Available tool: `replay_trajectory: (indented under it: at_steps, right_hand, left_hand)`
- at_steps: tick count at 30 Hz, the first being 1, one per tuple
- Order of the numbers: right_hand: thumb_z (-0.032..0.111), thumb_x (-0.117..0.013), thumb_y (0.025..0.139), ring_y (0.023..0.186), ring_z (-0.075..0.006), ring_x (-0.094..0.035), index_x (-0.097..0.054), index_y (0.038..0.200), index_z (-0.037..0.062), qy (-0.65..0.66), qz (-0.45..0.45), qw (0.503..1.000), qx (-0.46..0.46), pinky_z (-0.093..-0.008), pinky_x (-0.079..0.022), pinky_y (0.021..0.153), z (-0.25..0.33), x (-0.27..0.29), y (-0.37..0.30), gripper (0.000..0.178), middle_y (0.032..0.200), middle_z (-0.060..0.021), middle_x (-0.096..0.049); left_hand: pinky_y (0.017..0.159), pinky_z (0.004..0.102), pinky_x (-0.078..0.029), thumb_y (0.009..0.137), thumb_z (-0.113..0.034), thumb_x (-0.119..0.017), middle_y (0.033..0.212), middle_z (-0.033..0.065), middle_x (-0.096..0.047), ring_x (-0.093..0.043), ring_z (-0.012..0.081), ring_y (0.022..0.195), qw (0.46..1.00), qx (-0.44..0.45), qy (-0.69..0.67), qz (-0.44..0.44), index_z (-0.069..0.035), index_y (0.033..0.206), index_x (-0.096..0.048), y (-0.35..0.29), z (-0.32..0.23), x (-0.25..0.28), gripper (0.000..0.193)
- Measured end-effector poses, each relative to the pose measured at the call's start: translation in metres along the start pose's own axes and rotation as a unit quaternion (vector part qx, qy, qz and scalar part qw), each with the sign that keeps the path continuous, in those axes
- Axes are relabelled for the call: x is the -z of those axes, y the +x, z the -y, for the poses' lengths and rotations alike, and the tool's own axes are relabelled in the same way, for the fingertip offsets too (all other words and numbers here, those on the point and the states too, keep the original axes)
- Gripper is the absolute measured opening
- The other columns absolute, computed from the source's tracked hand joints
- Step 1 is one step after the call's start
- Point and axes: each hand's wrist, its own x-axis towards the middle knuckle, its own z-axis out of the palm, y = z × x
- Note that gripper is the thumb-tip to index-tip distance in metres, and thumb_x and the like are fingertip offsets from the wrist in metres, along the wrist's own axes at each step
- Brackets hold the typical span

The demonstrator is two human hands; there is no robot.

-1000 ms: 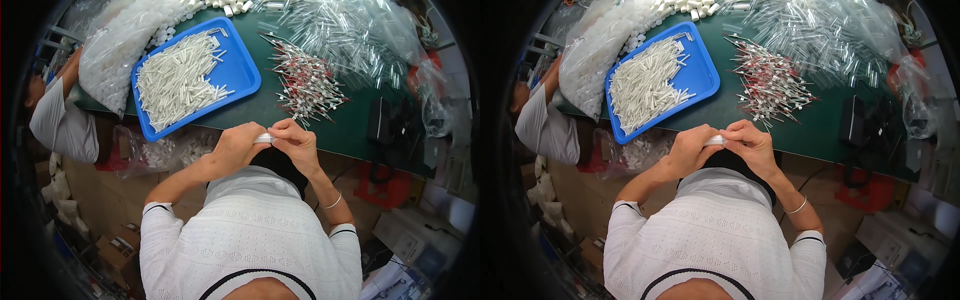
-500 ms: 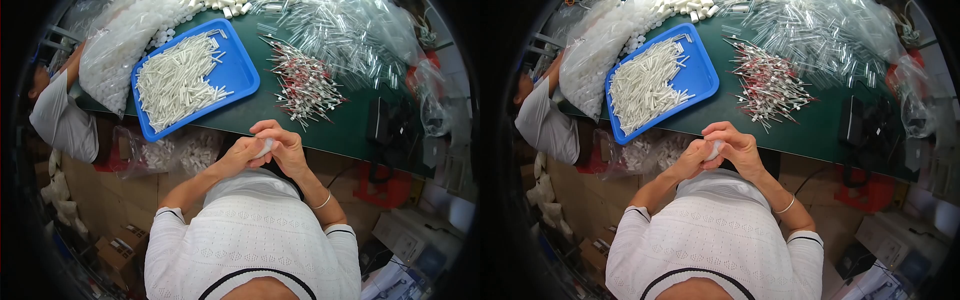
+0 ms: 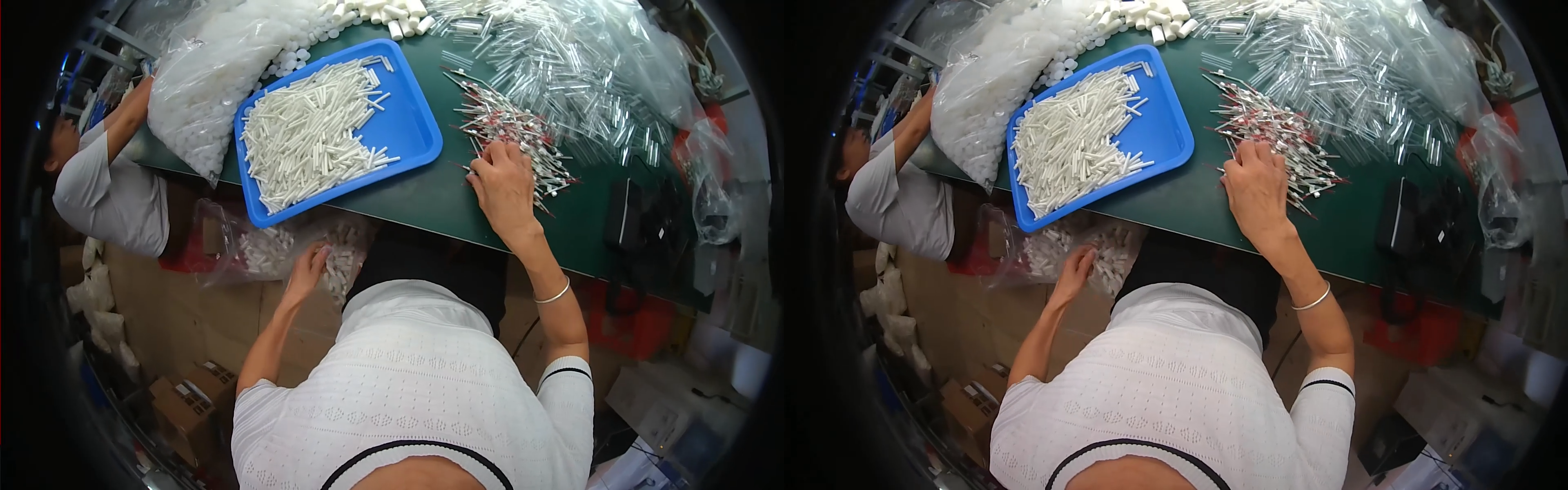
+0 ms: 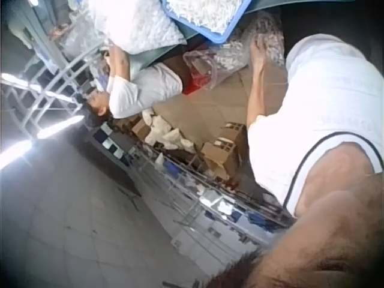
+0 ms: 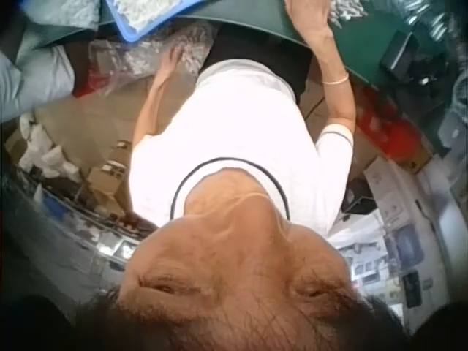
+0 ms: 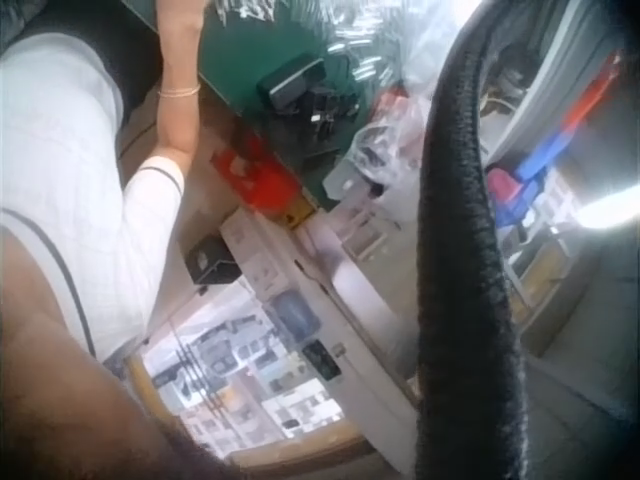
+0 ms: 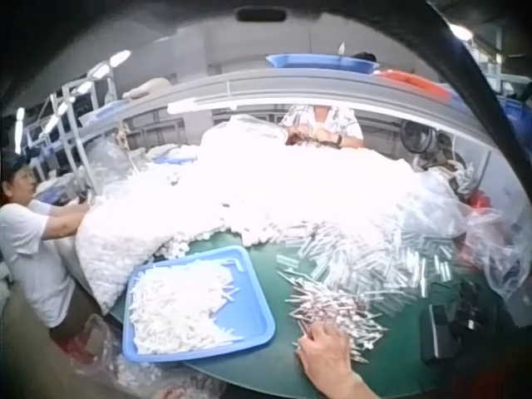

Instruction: Assembling small plastic components by inserting rods into caps at a factory workbench.

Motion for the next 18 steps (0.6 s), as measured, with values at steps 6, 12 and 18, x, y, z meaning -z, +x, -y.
replay_trajectory:
  at_steps: [6, 12, 18]
  right_hand:
    - [0.007, -0.069, 0.073, 0.087, -0.0268, -0.051, -0.062, 0.079, 0.0061, 0.042, -0.049, 0.997, -0.038, -0.0391, -0.040, 0.074, -0.008, -0.014, 0.006, 0.009, 0.086, -0.0072, -0.053]
    - [0.001, -0.059, 0.087, 0.093, -0.0157, -0.060, -0.059, 0.089, 0.0018, 0.442, -0.111, 0.869, -0.193, -0.0276, -0.045, 0.084, -0.016, -0.003, 0.013, 0.002, 0.100, -0.0080, -0.065]
    - [0.005, -0.052, 0.095, 0.082, -0.0153, -0.063, -0.055, 0.110, 0.0040, 0.820, -0.136, 0.495, -0.254, -0.0293, -0.054, 0.079, -0.058, 0.007, 0.011, 0.015, 0.093, -0.0094, -0.064]
  left_hand:
    - [0.069, 0.0325, -0.053, 0.090, -0.028, -0.061, 0.093, 0.0162, -0.067, -0.065, 0.0205, 0.084, 0.930, -0.144, 0.309, 0.136, -0.003, 0.121, -0.060, 0.007, -0.010, 0.030, 0.040]
    - [0.053, 0.0210, -0.047, 0.092, -0.017, -0.059, 0.075, 0.0028, -0.068, -0.061, 0.0058, 0.062, 0.963, -0.110, 0.037, 0.243, -0.003, 0.091, -0.070, 0.088, -0.209, 0.078, 0.019]
    - [0.072, 0.0369, -0.050, 0.080, -0.009, -0.063, 0.085, 0.0142, -0.066, -0.064, 0.0307, 0.081, 0.840, -0.318, 0.355, -0.258, -0.006, 0.095, -0.069, 0.271, -0.202, 0.130, 0.016]
